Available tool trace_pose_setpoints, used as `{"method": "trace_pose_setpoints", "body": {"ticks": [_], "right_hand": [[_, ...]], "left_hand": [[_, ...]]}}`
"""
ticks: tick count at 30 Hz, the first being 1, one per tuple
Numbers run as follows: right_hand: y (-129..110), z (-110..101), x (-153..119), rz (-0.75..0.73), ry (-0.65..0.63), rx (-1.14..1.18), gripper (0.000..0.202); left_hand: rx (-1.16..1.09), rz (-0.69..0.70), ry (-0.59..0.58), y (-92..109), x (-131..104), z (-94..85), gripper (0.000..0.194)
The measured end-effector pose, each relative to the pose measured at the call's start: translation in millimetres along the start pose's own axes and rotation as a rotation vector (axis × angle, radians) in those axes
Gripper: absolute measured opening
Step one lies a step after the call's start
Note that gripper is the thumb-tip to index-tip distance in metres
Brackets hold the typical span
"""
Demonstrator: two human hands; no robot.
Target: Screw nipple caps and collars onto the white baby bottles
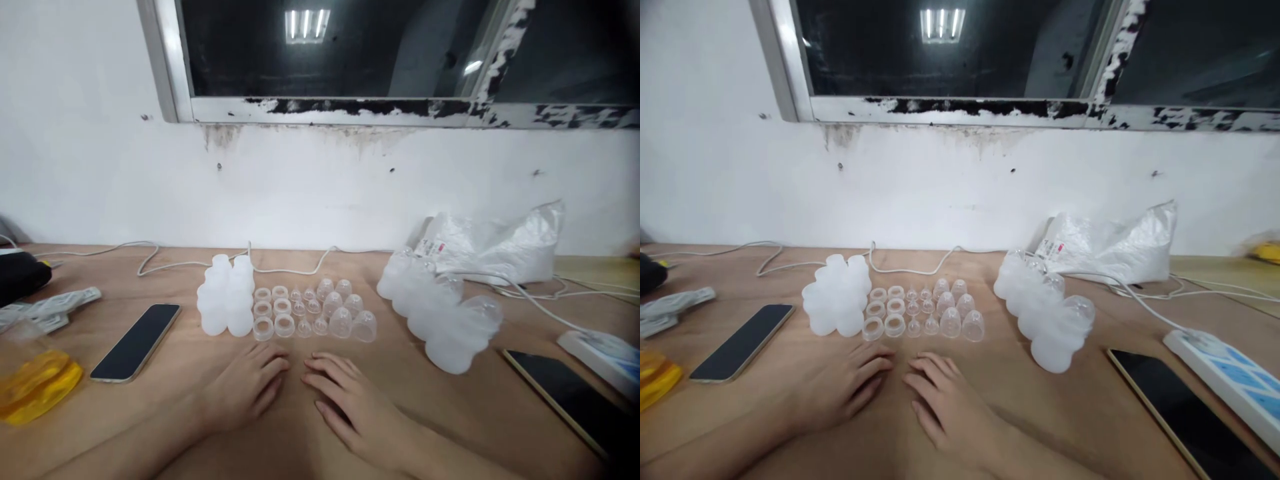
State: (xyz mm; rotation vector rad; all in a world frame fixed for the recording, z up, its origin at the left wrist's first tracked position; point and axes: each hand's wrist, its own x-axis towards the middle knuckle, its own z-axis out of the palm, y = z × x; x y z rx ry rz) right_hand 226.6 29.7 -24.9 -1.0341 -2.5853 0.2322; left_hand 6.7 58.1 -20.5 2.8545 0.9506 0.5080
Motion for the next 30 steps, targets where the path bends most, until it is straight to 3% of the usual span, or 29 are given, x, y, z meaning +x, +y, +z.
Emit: {"method": "trace_pose_setpoints", "body": {"ticks": [17,22,25,30], "right_hand": [[4,5,1,-0.055,0.049,-0.038,0.031],[5,6,1,-0.046,0.050,-0.020,0.032],[8,10,0,0.000,0.017,-0.015,0.037],[13,11,1,0.060,-0.111,-0.021,0.049]], "left_hand": [[0.054,0.010,-0.066,-1,-2,-1.3,0.028],[0.022,0.013,-0.160,-4,-3,-4.0,0.040],[0.005,0.077,-0.257,-7,-4,-3.2,0.054],[0.020,0.066,-0.299,-7,-4,-2.7,0.057]]}}
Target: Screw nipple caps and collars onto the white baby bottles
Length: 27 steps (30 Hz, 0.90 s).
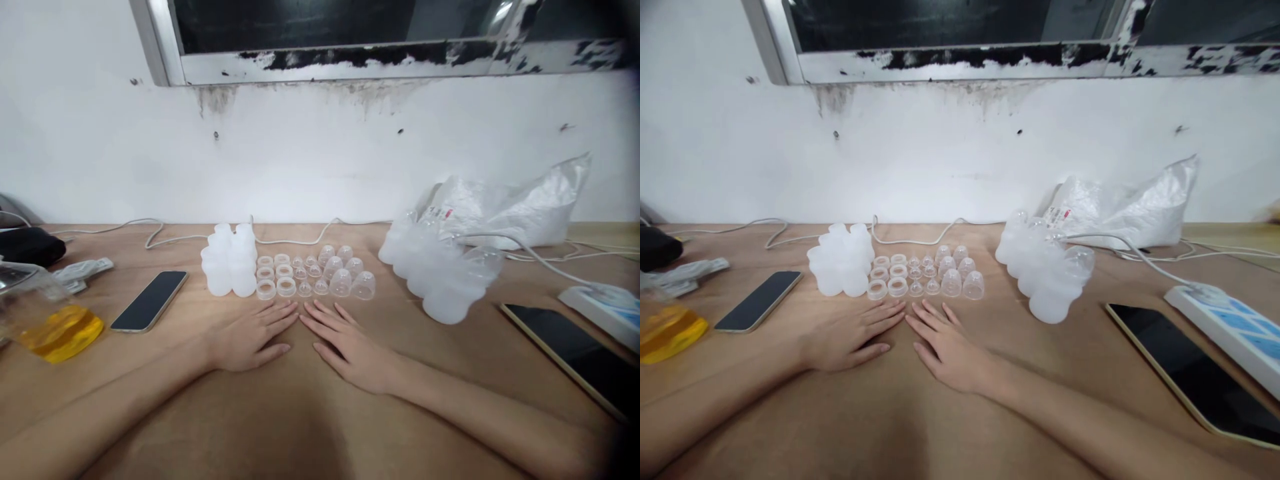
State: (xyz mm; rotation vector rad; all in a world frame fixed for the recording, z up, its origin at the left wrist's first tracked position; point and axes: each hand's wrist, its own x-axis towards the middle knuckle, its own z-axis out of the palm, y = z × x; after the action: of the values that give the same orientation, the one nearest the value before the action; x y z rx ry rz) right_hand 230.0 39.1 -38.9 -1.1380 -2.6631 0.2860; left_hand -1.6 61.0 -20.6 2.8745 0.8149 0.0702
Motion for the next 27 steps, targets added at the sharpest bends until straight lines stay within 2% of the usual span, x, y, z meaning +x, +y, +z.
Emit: {"method": "trace_pose_setpoints", "body": {"ticks": [6,12,27], "right_hand": [[0.8,-9.3,-1.2,-0.069,-0.107,-0.016,0.056],[-0.3,-9.4,-1.8,-0.022,-0.109,-0.006,0.056],[1.1,-7.2,-2.4,-0.047,-0.081,-0.022,0.055]], "left_hand": [[-0.016,0.006,-0.034,3.0,-1.9,-2.7,0.064],[-0.019,-0.016,-0.025,1.7,-1.5,-2.8,0.064],[-0.113,0.020,0.031,3.0,-0.8,1.3,0.063]]}}
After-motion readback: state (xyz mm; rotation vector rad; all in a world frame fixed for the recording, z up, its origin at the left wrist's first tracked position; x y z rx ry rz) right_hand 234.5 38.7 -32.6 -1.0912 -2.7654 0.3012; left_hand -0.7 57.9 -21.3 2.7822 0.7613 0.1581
